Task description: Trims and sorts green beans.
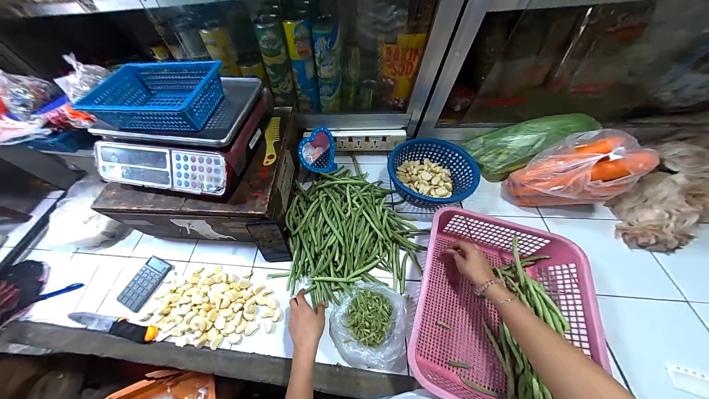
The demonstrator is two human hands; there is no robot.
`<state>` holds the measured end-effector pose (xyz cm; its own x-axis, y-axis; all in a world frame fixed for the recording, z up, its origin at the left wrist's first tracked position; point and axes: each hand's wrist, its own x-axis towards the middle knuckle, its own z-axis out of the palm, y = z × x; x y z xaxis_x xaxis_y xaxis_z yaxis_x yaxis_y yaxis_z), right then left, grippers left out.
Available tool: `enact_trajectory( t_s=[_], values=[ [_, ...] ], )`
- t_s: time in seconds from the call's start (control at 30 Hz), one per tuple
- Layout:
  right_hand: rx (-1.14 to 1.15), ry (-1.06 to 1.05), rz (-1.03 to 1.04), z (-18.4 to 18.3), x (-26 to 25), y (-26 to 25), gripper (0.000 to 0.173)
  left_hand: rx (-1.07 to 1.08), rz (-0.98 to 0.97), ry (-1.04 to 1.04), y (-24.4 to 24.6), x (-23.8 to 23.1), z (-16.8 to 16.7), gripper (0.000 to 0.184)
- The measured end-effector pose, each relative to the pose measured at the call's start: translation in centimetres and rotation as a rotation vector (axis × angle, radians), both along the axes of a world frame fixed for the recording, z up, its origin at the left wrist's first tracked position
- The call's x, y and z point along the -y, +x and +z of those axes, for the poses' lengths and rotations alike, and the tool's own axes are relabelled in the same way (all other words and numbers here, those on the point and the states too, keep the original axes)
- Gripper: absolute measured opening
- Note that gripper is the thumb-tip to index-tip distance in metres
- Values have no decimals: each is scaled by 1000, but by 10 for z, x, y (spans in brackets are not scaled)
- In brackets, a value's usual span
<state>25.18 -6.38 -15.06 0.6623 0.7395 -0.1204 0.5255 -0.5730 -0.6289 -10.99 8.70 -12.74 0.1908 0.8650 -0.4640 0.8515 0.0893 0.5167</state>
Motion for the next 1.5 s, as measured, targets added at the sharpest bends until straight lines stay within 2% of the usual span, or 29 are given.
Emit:
enact_trajectory(
  t_s=[0.07, 0.13, 0.2, 0.3, 0.37, 0.47, 0.57, 0.67, 0.73, 0.8, 0.93, 1.0, 1.07, 1.13, 1.2, 1.23, 1.3, 1.4, 1.5],
  values=[
    [-108, 176, -120, 26, -1, -26, 26, 136, -27, 152, 3, 10, 3, 51],
    [-225, 333, -65, 56, 2, -61, 18, 330, -130, 289, 11, 24, 17, 38],
    [-241, 350, 149, 81, 9, -95, 14, 525, -298, 401, 25, 43, 36, 28],
    [51, 403, 517, 92, 14, -130, 14, 717, -570, 579, 50, 66, 48, 24],
    [168, 481, 601, 89, 14, -143, 12, 733, -670, 596, 59, 71, 49, 19],
    [272, 504, 615, 83, 15, -148, 9, 709, -788, 622, 59, 68, 50, 13],
    [421, 403, 646, 81, 19, -155, 8, 645, -923, 839, 57, 66, 45, 10],
    [480, 378, 638, 84, 20, -166, 10, 611, -931, 1048, 55, 67, 40, 11],
    [451, 451, 574, 84, 21, -172, 13, 661, -844, 1110, 53, 70, 39, 14],
    [313, 537, 475, 85, 24, -178, 14, 777, -705, 1094, 52, 74, 40, 17],
    [-348, 752, 198, 93, 26, -192, 9, 1045, -464, 879, 53, 89, 44, 16],
    [-616, 847, 38, 99, 23, -189, 21, 1067, -416, 847, 54, 93, 39, 15],
    [-801, 912, -146, 112, 20, -176, 31, 938, -422, 900, 49, 91, 26, 13],
    [-922, 964, -285, 122, 22, -160, 36, 651, -464, 877, 37, 89, 17, 11],
    [-991, 990, -362, 126, 25, -152, 39, 393, -507, 553, 26, 86, 26, 17],
    [-1024, 988, -388, 126, 27, -151, 39, 348, -498, 414, 25, 84, 30, 22],
    [-1107, 957, -453, 126, 28, -153, 39, 469, -450, 338, 26, 85, 34, 27],
    [-1235, 892, -548, 126, 27, -161, 38, 822, -409, 307, 40, 96, 50, 31],
    [-1281, 828, -545, 122, 28, -171, 36, 1025, -517, 299, 59, 97, 67, 39]
  ],
)
